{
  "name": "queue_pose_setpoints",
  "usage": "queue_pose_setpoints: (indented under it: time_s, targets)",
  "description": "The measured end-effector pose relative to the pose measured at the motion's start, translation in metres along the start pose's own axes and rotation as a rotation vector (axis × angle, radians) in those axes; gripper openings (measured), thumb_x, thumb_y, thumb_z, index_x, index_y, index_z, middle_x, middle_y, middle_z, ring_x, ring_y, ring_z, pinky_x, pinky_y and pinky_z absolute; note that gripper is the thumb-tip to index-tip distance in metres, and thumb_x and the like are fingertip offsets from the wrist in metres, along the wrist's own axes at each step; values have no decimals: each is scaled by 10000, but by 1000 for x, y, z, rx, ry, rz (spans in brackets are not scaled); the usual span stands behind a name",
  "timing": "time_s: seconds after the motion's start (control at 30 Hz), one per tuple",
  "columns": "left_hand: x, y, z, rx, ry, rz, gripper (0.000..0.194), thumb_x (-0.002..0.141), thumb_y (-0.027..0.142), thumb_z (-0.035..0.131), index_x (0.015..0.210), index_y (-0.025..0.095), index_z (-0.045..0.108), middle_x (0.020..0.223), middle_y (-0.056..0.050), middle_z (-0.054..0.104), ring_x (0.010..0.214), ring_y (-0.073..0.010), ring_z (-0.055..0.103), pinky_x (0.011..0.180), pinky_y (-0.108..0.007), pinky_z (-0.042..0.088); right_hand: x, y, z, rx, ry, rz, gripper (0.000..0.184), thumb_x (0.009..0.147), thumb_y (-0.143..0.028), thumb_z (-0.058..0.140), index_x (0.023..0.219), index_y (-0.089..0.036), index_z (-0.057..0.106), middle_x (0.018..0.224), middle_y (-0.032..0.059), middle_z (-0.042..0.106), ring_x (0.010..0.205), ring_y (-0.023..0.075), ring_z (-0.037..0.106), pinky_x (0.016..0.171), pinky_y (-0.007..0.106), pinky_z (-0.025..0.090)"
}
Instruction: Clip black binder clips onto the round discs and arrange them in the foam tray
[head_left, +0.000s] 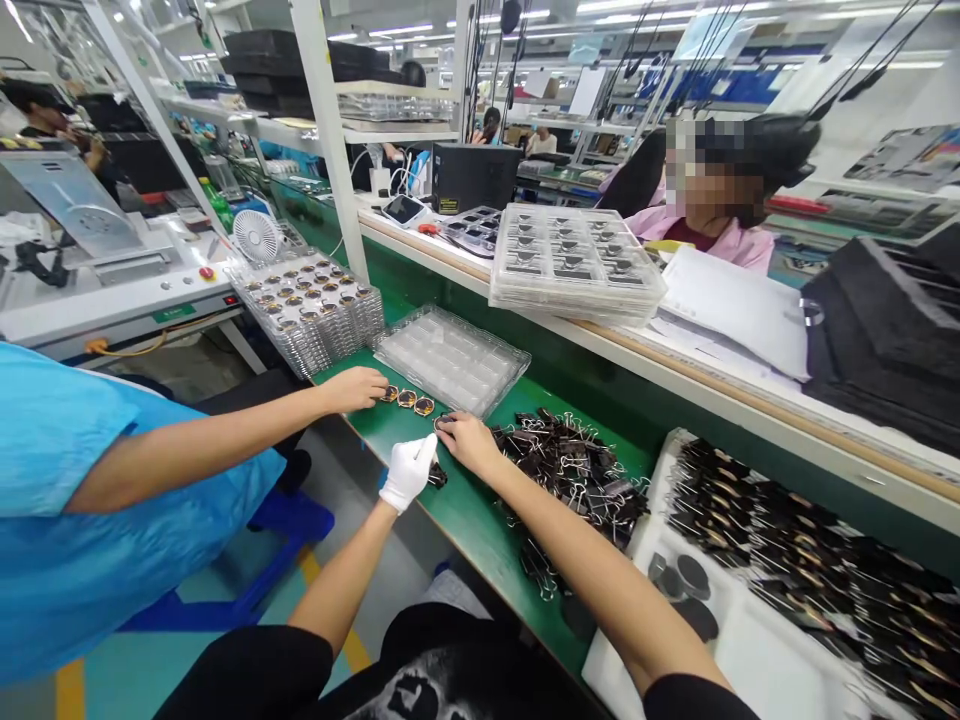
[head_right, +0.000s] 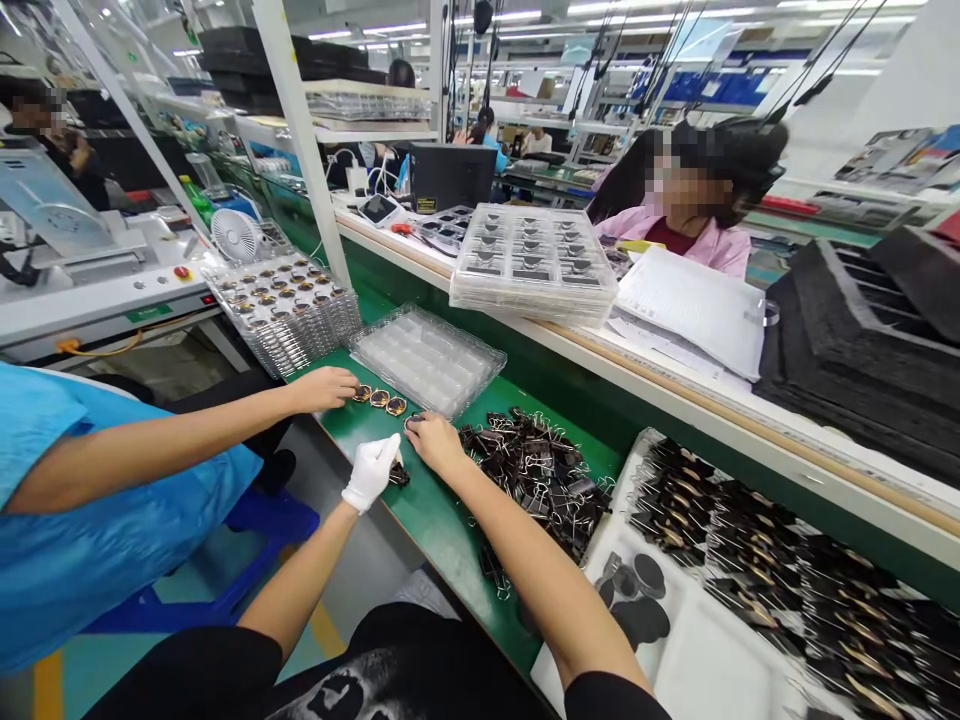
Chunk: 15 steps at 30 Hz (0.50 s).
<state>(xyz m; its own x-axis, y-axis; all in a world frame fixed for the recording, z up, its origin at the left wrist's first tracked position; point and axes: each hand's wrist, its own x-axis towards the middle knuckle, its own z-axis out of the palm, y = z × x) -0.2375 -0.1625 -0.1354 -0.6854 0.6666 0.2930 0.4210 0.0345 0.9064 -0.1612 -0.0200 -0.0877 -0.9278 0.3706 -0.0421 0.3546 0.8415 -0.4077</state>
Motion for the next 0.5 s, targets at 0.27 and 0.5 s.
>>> queue_pose_setpoints:
  time_s: [0.27,0.5]
  targets:
    - [0,-5,0,-29,29,-26,578,1014,513,487,515,221,496,483,-4,495,484,-144,454,549,-295,386,7,-19,0,123,57,216,393,1013,-384,677,1350,-187,630,1350,109,659,1155,253,684,971,476,602]
    - [7,3,-2,-85,123,-74,614,957,635,531,501,229,456,467,14,464,465,-131,423,513,-289,385,6,-14,-7,385,92,201,385,1011,-388,680,1329,-177,641,1342,108,663,1156,253,683,973,481,600]
